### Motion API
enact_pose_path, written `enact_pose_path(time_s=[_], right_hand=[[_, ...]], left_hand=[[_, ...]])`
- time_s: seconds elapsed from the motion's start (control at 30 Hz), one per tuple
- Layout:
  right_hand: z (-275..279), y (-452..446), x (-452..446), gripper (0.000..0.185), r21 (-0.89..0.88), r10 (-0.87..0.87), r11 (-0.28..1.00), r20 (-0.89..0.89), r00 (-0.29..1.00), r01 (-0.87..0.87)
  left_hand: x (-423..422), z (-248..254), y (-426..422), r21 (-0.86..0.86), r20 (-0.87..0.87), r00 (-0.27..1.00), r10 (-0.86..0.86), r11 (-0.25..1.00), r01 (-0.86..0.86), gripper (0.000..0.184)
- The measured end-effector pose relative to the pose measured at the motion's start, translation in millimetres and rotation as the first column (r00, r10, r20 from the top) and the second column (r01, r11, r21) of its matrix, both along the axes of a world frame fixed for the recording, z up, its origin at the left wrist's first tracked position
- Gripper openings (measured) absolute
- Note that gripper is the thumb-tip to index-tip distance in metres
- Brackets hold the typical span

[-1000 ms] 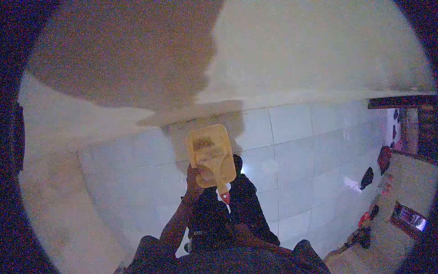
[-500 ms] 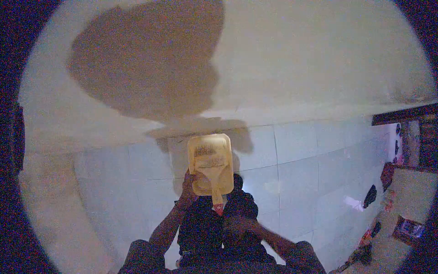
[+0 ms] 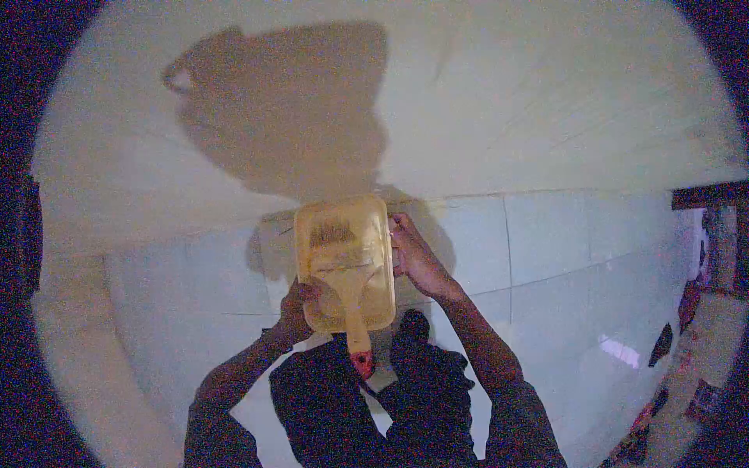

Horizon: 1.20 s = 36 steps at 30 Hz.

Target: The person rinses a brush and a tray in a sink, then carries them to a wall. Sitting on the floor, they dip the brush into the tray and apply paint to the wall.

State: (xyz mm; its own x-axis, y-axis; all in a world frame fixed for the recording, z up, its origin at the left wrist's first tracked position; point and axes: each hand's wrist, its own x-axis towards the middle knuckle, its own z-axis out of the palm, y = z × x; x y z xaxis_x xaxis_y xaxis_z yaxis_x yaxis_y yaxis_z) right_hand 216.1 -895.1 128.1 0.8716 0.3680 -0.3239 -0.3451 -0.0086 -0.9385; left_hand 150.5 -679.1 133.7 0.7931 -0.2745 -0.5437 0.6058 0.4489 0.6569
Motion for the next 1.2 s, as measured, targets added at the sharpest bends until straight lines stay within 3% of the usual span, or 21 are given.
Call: enact_pose_path(time_s=[0.07,0.13,0.17,0.2,0.27,0.3,0.47,0.53,0.7,0.8,0.83,0.9,0.97,1.03,1.07,1.13,1.17,1.2], right_hand=[[-25.3,3.1,-2.2,0.039,0.328,-0.079,0.931,-0.251,0.965,0.161],[-69.3,0.3,0.1,0.041,0.291,-0.048,0.951,-0.197,0.979,0.106],[-75.3,-2.3,-1.5,0.044,0.257,-0.033,0.964,-0.134,0.99,0.067],[-77.5,-6.1,-1.8,0.044,0.264,-0.023,0.963,-0.128,0.992,0.057],[-85.8,-17.5,-6.1,0.04,0.433,0.005,0.898,-0.198,0.98,0.083],[-89.4,-23.8,-7.2,0.04,0.435,0.008,0.897,-0.193,0.981,0.078],[-123.4,-45.3,-12.6,0.048,0.314,0.07,0.949,-0.219,0.973,0.003],[-123.1,-59.7,-23.8,0.05,0.256,0.086,0.966,-0.207,0.975,-0.03],[-139.6,-113.4,-46.6,0.054,0.158,0.086,0.985,-0.121,0.989,-0.066],[-146.6,-138.6,-48.8,0.045,0.089,0.17,0.982,-0.055,0.984,-0.165],[-79.8,-20.3,20.9,0.045,0.1,0.164,0.983,-0.071,0.984,-0.157],[-81.0,-22.6,22.3,0.045,0.137,0.146,0.981,-0.08,0.986,-0.135],[-85.4,-29.7,23.1,0.043,0.087,0.212,0.973,0.044,0.976,-0.215],[-86.8,-33.6,22.0,0.04,-0.011,0.238,0.971,0.024,0.971,-0.238],[-88.4,-36.1,22.2,0.039,-0.129,0.27,0.955,0.015,0.963,-0.266],[-95.2,-45.2,24.4,0.035,-0.284,0.318,0.909,0.003,0.948,-0.304],[-98.0,-47.9,23.4,0.035,-0.286,0.309,0.911,-0.001,0.951,-0.296],[-99.9,-49.9,22.8,0.034,-0.309,0.302,0.906,-0.005,0.953,-0.289]], left_hand=[[-1.1,-25.8,1.2,0.046,-0.049,0.998,-0.044,0.998,0.046,0.074],[-8.3,-61.8,-2.4,-0.132,-0.069,0.997,0.018,0.991,-0.027,0.072],[-12.7,-63.6,-5.3,-0.124,-0.071,0.997,0.029,0.992,-0.038,0.072],[-13.5,-62.9,-9.2,-0.028,0.054,0.998,0.021,0.999,-0.02,0.058],[-17.1,-65.1,-20.0,0.076,0.183,0.983,0.0,0.997,-0.014,0.046],[-17.7,-66.2,-26.9,0.053,0.12,0.993,0.015,0.998,-0.022,0.05],[-21.1,-91.9,-42.8,-0.033,-0.059,0.998,-0.018,0.999,0.016,0.061],[-27.3,-108.0,-46.5,-0.171,-0.064,0.987,-0.148,0.976,0.135,0.07],[-53.5,-111.7,-92.3,-0.26,-0.132,0.971,-0.2,0.952,0.161,0.066],[-65.4,-108.4,-110.5,-0.26,-0.175,0.958,-0.226,0.949,0.177,0.064],[3.7,-42.9,10.1,-0.252,-0.171,0.957,-0.233,0.95,0.186,0.062],[2.2,-35.4,8.0,-0.189,-0.156,0.959,-0.238,0.96,0.208,0.061],[-0.3,-34.5,12.5,-0.126,-0.141,0.963,-0.231,0.969,0.214,0.06],[-2.8,-36.6,18.4,-0.293,-0.118,0.964,-0.238,0.936,0.196,0.059],[-4.1,-35.2,20.5,-0.296,-0.114,0.965,-0.237,0.935,0.194,0.059],[-3.9,-31.8,22.7,-0.022,-0.11,0.966,-0.234,0.972,0.233,0.059],[-4.2,-37.2,24.6,-0.026,-0.112,0.964,-0.243,0.97,0.242,0.059],[-3.9,-44.0,27.1,-0.191,-0.111,0.966,-0.232,0.959,0.208,0.059]])
